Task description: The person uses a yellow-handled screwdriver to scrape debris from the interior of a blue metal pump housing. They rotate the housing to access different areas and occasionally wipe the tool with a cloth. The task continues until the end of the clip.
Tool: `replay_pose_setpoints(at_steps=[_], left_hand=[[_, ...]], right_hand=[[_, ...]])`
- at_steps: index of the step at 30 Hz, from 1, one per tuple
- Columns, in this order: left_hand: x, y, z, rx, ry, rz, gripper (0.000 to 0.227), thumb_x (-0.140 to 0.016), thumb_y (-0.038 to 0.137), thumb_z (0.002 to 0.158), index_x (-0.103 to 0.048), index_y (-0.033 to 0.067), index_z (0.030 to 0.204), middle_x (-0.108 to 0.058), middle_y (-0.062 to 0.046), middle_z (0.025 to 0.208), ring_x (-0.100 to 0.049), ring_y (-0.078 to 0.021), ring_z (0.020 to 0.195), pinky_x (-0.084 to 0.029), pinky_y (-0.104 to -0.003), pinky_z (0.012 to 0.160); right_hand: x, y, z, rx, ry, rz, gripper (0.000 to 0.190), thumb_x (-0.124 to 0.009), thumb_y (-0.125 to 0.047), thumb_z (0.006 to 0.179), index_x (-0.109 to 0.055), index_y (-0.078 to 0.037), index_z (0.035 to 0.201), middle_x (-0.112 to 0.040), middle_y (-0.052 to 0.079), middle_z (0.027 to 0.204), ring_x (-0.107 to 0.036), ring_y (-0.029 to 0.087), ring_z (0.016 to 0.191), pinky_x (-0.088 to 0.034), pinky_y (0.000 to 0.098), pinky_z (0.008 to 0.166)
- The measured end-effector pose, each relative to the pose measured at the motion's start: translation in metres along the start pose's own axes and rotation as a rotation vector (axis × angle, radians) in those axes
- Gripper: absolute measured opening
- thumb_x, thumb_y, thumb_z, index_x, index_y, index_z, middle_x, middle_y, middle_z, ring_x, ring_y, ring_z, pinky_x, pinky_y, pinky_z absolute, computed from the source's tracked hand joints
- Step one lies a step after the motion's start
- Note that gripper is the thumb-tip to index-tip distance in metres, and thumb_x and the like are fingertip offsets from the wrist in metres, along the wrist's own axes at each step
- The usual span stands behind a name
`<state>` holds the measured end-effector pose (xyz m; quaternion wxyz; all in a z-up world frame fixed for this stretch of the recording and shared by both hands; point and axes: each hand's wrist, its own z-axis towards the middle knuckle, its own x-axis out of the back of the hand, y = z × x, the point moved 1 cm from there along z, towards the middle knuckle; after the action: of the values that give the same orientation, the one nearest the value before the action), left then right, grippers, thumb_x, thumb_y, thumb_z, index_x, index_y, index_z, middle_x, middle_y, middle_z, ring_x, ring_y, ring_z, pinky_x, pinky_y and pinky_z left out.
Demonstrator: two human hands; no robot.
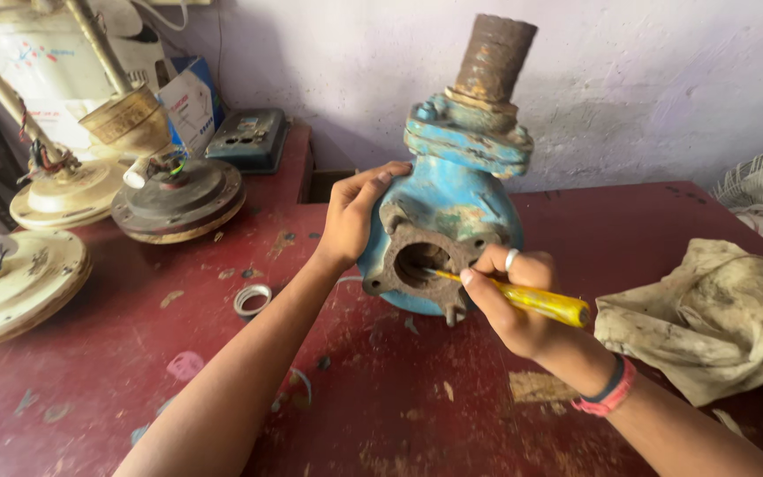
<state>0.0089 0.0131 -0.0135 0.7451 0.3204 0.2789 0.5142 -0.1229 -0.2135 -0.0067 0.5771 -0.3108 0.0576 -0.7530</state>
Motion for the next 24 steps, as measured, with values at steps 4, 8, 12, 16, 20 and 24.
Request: replay_pose_setpoints(at_steps=[4,8,12,16,20,24], left_hand=[[0.01,-0.008,-0.005,0.016,0.066,-0.045,0.033,-0.05,0.015,0.108,-0.074,-0.0065,0.117,-0.073,-0.011,0.123,-0.065,-0.0181,0.112,-0.05,-0.034,0.104],[0.015,-0.009,-0.005,-0.011,0.087,-0.014,0.033,-0.049,0.014,0.107,-0.074,-0.0064,0.115,-0.074,-0.01,0.125,-0.066,-0.0172,0.114,-0.051,-0.032,0.104],[0.013,-0.007,-0.006,0.017,0.102,-0.043,0.032,-0.049,0.012,0.107,-0.074,-0.0069,0.114,-0.074,-0.01,0.125,-0.065,-0.0173,0.115,-0.05,-0.033,0.105],[0.011,-0.007,-0.009,0.025,0.079,-0.047,0.031,-0.049,0.011,0.108,-0.074,-0.0067,0.116,-0.073,-0.01,0.125,-0.063,-0.0166,0.116,-0.049,-0.033,0.106],[0.007,-0.004,-0.006,-0.001,0.053,-0.028,0.031,-0.049,0.01,0.108,-0.073,-0.0075,0.117,-0.072,-0.01,0.125,-0.062,-0.017,0.122,-0.045,-0.033,0.111],[0.003,0.001,-0.009,0.084,0.049,-0.061,0.03,-0.05,0.012,0.108,-0.072,-0.007,0.116,-0.071,-0.009,0.127,-0.061,-0.0178,0.121,-0.045,-0.034,0.111]], right_hand=[[-0.009,-0.004,0.003,-0.071,-0.008,0.045,0.024,-0.064,-0.007,0.092,-0.056,-0.003,0.07,-0.05,0.001,0.053,-0.045,0.007,0.045,-0.033,0.0288,0.044],[-0.014,-0.009,0.004,-0.106,-0.026,0.014,0.025,-0.064,-0.006,0.088,-0.056,-0.003,0.064,-0.053,0.002,0.048,-0.048,0.008,0.038,-0.033,0.029,0.038],[-0.013,-0.014,0.001,0.134,-0.022,-0.037,0.018,-0.064,-0.003,0.091,-0.058,0.0,0.075,-0.059,0.006,0.062,-0.054,0.009,0.046,-0.038,0.0274,0.044],[-0.009,-0.015,-0.001,0.037,0.002,-0.047,0.012,-0.069,-0.003,0.086,-0.063,-0.003,0.075,-0.063,0.004,0.062,-0.055,0.01,0.045,-0.038,0.0273,0.044],[0.005,-0.023,0.001,0.021,-0.111,-0.059,0.006,-0.075,-0.005,0.084,-0.071,-0.002,0.087,-0.075,0.006,0.076,-0.069,0.012,0.056,-0.049,0.0255,0.047],[0.011,-0.028,-0.002,0.069,-0.148,-0.098,0.016,-0.081,-0.007,0.082,-0.072,-0.001,0.094,-0.076,0.007,0.083,-0.075,0.015,0.068,-0.057,0.0261,0.056]])
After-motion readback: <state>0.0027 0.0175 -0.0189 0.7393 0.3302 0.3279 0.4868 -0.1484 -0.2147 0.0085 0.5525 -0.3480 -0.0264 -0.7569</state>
